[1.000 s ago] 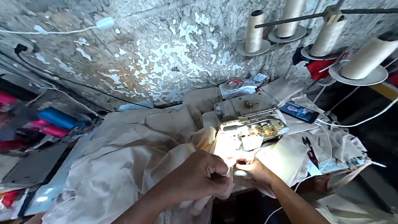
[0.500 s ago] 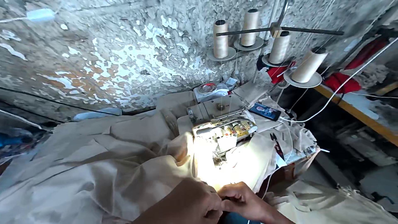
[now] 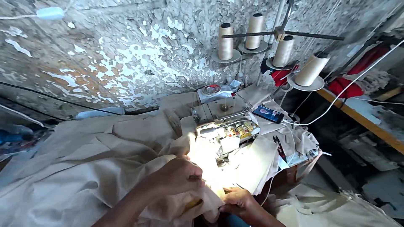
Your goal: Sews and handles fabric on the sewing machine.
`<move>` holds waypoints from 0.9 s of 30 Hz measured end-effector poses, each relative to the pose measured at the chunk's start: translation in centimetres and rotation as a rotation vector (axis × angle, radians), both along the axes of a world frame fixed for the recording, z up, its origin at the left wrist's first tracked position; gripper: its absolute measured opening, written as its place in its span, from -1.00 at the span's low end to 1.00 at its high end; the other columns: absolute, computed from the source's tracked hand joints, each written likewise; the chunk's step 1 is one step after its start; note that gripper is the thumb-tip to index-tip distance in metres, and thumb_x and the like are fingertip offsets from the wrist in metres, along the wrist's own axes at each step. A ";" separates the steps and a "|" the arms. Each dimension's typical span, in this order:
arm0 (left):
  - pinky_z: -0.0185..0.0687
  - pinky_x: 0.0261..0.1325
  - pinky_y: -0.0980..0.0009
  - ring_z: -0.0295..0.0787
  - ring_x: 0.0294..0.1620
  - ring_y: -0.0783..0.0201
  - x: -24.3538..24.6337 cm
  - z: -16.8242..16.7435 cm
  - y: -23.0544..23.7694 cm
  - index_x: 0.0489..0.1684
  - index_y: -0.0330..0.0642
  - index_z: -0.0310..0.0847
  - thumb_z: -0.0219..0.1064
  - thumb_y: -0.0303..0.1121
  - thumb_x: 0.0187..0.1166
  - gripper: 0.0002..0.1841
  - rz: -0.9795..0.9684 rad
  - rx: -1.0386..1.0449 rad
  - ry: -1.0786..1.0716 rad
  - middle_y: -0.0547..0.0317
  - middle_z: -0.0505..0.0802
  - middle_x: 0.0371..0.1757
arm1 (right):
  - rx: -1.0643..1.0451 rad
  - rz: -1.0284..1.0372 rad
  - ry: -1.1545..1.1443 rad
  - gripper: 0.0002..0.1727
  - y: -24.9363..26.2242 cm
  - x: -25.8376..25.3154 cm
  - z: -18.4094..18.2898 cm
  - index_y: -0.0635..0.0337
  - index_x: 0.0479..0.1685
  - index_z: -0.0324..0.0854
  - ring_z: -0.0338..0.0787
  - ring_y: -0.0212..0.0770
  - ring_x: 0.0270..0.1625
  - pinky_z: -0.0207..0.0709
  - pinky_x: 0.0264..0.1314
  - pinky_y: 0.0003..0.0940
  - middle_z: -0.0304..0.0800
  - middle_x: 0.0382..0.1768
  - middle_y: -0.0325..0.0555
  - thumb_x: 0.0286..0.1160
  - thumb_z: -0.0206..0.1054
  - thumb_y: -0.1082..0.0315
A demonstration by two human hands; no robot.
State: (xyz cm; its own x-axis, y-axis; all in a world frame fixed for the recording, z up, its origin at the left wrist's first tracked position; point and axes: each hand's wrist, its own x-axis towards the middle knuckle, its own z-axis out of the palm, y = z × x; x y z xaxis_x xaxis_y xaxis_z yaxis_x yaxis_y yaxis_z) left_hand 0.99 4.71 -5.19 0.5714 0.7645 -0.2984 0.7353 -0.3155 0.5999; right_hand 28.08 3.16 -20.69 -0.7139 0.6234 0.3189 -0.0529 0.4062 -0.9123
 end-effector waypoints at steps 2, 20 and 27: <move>0.45 0.09 0.09 0.64 -0.33 0.16 -0.3 -0.4 0.4 -0.46 -0.30 0.71 0.32 -0.10 0.67 -0.58 0.024 -0.033 0.025 0.06 0.72 -0.49 | -0.026 -0.008 -0.015 -0.81 -0.1 0.0 0.1 0.31 -0.32 0.87 0.88 -0.31 0.08 0.51 0.55 -0.23 0.95 -0.26 -0.11 0.49 0.47 0.35; 0.41 0.45 -0.21 0.59 0.42 -0.36 2.3 -4.4 0.8 0.03 -0.48 0.73 0.17 -0.26 0.79 -0.62 0.210 -0.185 0.466 -0.46 0.72 0.25 | 0.062 -0.172 -0.107 -0.76 -1.2 -0.7 -0.8 0.23 -0.38 0.87 0.81 -0.01 0.33 0.18 0.64 0.33 0.96 -0.26 -0.12 0.47 0.47 0.23; 0.44 0.47 -0.15 0.59 0.45 -0.32 3.3 -4.9 -1.0 0.11 -0.49 0.71 0.16 -0.26 0.79 -0.62 0.224 -0.141 0.372 -0.42 0.69 0.33 | 0.106 -0.242 -0.030 -0.82 -2.8 -0.6 -3.0 0.08 -0.32 0.92 0.78 -0.27 0.16 0.58 0.33 -0.36 0.92 -0.10 -0.19 0.45 0.47 0.20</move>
State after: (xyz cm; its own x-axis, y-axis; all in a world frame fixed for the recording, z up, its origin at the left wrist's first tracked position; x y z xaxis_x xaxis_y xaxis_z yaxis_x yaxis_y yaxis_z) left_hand 4.32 3.69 -10.08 0.2306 0.7944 -0.5618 0.9498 -0.0582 0.3075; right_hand 27.48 0.40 -23.67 -0.5585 0.7409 0.3731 0.0833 0.4976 -0.8634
